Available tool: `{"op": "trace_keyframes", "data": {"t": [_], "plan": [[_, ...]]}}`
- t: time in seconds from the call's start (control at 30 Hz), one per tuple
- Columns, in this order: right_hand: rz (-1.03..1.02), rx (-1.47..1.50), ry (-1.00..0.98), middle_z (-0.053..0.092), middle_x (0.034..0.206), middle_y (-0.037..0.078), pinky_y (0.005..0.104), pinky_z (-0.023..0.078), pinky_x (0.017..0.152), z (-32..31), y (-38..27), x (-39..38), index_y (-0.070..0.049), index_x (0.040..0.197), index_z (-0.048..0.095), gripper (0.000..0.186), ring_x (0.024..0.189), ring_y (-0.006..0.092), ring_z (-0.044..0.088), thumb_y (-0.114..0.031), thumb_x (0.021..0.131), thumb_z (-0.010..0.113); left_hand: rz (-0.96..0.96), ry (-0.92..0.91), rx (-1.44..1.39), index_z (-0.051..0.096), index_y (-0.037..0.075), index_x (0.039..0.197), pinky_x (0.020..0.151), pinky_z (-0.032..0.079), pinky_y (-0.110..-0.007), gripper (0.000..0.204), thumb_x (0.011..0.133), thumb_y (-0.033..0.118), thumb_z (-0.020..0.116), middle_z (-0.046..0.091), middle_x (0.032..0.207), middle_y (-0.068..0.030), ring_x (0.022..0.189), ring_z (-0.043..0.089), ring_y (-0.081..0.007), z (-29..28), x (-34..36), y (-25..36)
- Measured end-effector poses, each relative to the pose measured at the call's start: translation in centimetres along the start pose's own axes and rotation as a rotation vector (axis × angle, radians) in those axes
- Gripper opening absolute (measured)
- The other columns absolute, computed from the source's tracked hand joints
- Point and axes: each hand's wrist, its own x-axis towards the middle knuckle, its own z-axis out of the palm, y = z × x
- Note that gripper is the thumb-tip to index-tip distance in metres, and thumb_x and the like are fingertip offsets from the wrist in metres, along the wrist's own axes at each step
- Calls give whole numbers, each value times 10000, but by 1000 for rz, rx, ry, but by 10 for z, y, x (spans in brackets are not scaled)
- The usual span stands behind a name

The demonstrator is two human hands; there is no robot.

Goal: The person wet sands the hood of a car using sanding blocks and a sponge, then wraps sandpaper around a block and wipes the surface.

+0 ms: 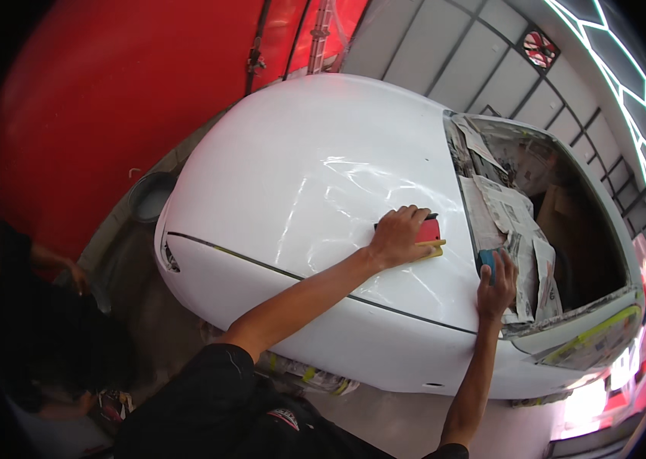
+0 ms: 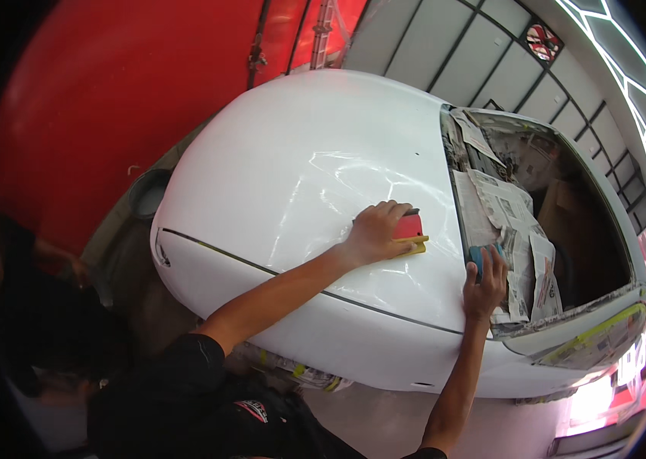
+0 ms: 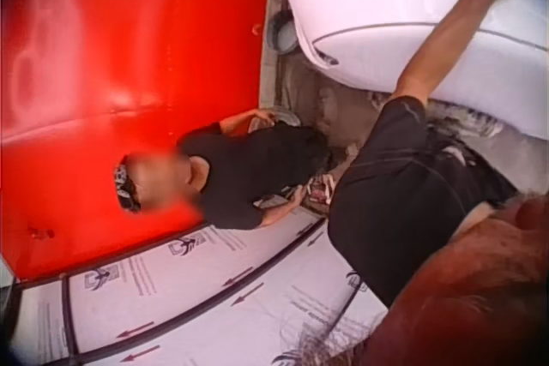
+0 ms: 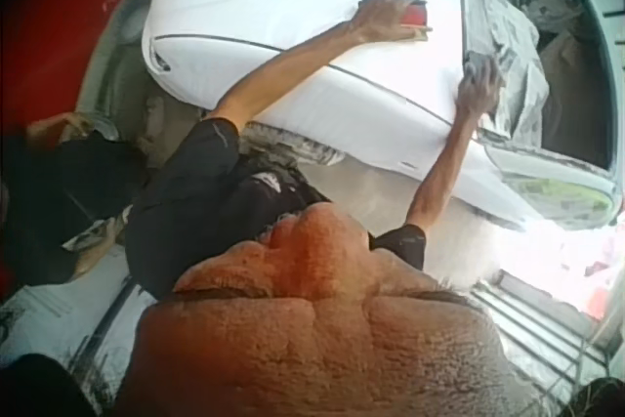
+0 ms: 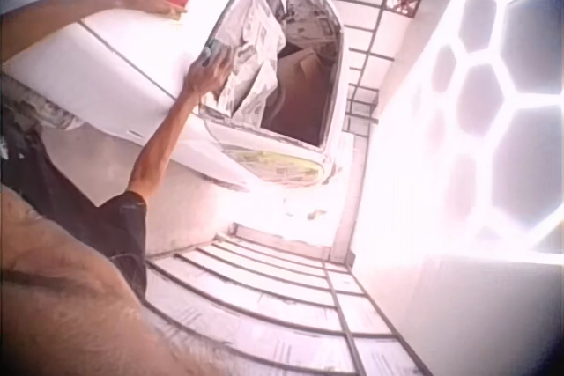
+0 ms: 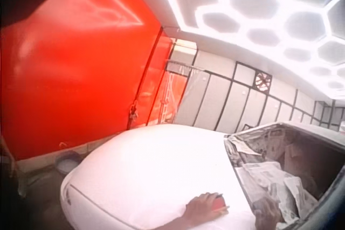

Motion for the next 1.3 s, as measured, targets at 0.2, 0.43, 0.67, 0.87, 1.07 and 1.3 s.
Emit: {"op": "trace_keyframes", "data": {"t": [0.2,0.43,0.67,0.87,1.07,1.3], "plan": [[146,34,33,730,1353,187,503,556,1039,-7,-21,-6,-42,1299,746,374,1242,416,669,-283,1015,773,66,55,-98,672,26,1396,936,618,-446,740,813,403,929,732,1189,-158,1070,748,-340,-2,-11,9],[191,53,70,785,1238,142,454,597,950,-14,-18,-12,-36,1206,783,363,1135,360,728,-328,991,803,6,16,-155,669,14,1398,958,629,-418,684,880,391,908,747,1271,-164,1104,772,-317,-3,-8,28],[164,158,71,790,1228,132,445,593,952,-5,-28,-1,-39,1220,783,341,1113,345,734,-275,977,819,-307,101,-528,682,21,1247,915,627,-367,682,809,442,992,808,1071,-126,976,792,-206,-15,4,-2],[182,264,-5,781,1259,152,442,583,974,-23,-34,-2,-17,1208,793,334,1155,341,731,-273,994,811,-415,157,-518,684,-19,1214,859,623,-376,719,828,515,973,801,1078,-154,972,783,-213,-8,16,-38],[104,337,-42,774,1251,157,450,591,940,-11,-26,-22,-15,1134,792,338,1143,350,725,-311,976,825,-543,-124,-508,706,-18,1333,985,585,-359,488,900,123,882,783,1189,-144,1028,765,-217,-19,4,-41],[69,375,-97,771,1280,151,443,609,927,-33,-28,-18,-37,1131,802,363,1177,337,725,-354,959,842,-736,34,-1072,658,-36,1334,1044,626,-433,453,971,150,857,753,1221,-139,1102,762,-235,-29,11,16]]}}
